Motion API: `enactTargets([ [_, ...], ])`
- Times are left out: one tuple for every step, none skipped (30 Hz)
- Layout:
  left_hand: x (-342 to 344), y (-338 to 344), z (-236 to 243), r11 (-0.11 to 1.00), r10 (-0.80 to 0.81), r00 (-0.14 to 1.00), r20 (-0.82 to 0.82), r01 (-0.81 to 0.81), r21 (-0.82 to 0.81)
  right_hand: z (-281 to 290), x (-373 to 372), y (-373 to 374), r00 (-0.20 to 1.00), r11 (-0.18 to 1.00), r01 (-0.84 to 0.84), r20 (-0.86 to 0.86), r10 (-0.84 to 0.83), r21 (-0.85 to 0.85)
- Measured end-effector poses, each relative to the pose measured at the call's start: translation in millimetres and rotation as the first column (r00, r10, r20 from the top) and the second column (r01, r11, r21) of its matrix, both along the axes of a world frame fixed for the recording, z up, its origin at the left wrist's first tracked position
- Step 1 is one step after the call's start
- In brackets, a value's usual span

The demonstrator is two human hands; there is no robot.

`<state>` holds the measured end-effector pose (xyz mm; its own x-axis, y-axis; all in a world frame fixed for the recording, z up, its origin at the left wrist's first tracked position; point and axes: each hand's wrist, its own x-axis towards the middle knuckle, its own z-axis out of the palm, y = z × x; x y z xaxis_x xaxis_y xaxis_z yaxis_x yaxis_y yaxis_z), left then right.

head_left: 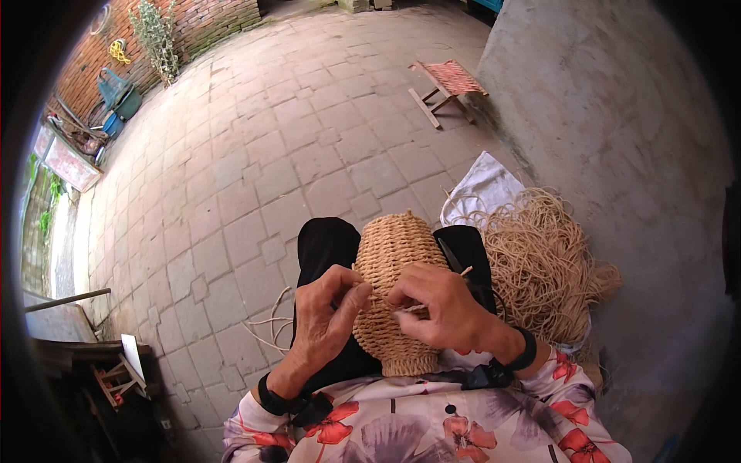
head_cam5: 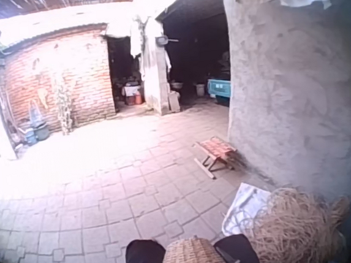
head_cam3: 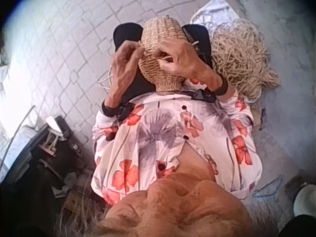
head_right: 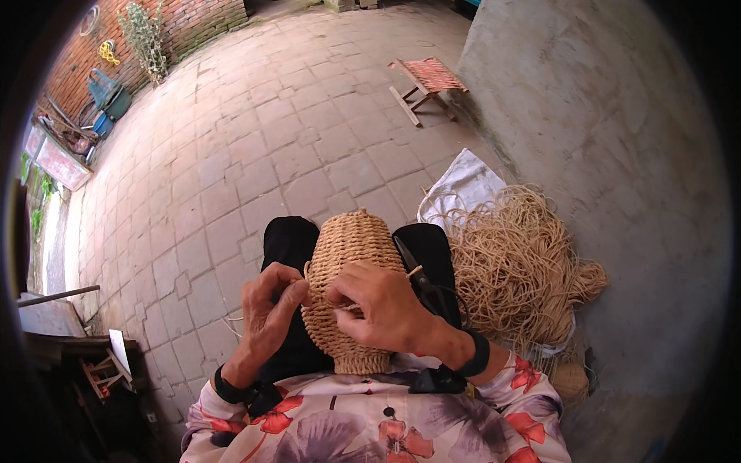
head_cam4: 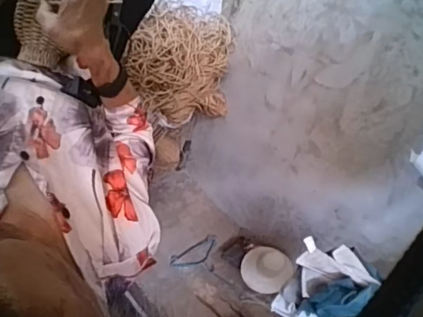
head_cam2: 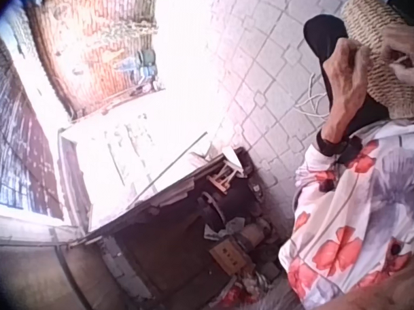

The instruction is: The person is weaving a straw basket using a weaving tool and scissors.

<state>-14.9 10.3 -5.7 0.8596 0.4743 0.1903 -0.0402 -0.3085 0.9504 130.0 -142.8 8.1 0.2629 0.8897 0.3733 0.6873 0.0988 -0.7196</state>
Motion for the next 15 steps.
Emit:
enactTargets([
  [0,0,-1,1.000,0.000,1.000,-0.001,0.000,-0.001,2,-4,1,0.999,0.999,0.036,0.034,-0.035,-0.021],
  [1,0,-3,1.000,0.011,1.000,-0.002,-0.011,0.003,2,-7,2,0.995,0.996,0.073,0.069,-0.070,-0.041],
  [1,0,-4,1.000,0.022,1.000,-0.004,-0.022,0.007,1,-8,2,0.995,0.997,0.072,0.068,-0.069,-0.042],
  [0,0,-5,1.000,0.021,1.000,-0.004,-0.021,0.008,-1,-8,2,0.995,0.996,0.092,0.041,-0.091,-0.021],
  [0,0,-5,1.000,0.024,1.000,-0.012,-0.024,-0.009,-3,-9,2,0.994,0.994,0.113,0.013,-0.113,-0.001],
  [-1,0,-6,0.999,0.027,0.999,-0.019,-0.027,-0.025,-6,-10,2,0.994,0.994,0.113,0.013,-0.113,-0.001],
  [-2,-1,-6,0.999,0.026,0.999,-0.020,-0.027,-0.024,-8,-12,2,0.980,0.987,0.158,0.116,-0.161,0.039],
  [-4,-2,-6,0.998,0.037,0.999,-0.020,-0.038,-0.045,-10,-13,2,0.953,0.977,0.197,0.217,-0.211,0.084],
  [-4,-2,-6,0.997,0.048,0.999,-0.020,-0.049,-0.065,-10,-14,3,0.953,0.977,0.198,0.217,-0.212,0.084],
  [-5,-2,-6,0.997,0.049,0.999,-0.020,-0.050,-0.065,-10,-15,5,0.944,0.979,0.188,0.260,-0.203,0.080],
  [-5,-2,-6,0.994,0.045,0.999,-0.026,-0.047,-0.103,-10,-16,6,0.933,0.981,0.178,0.303,-0.193,0.076],
  [-5,-3,-6,0.989,0.041,0.999,-0.031,-0.045,-0.140,-10,-15,7,0.933,0.981,0.178,0.303,-0.192,0.076],
  [-5,-3,-6,0.989,0.043,0.999,-0.030,-0.046,-0.141,-9,-14,8,0.929,0.984,0.166,0.326,-0.177,0.060],
  [-5,-3,-7,0.988,0.039,0.999,-0.038,-0.044,-0.146,-9,-14,9,0.924,0.987,0.155,0.348,-0.161,0.045],
  [-5,-3,-7,0.988,0.035,0.998,-0.046,-0.042,-0.151,-8,-14,8,0.923,0.987,0.154,0.349,-0.159,0.044],
])
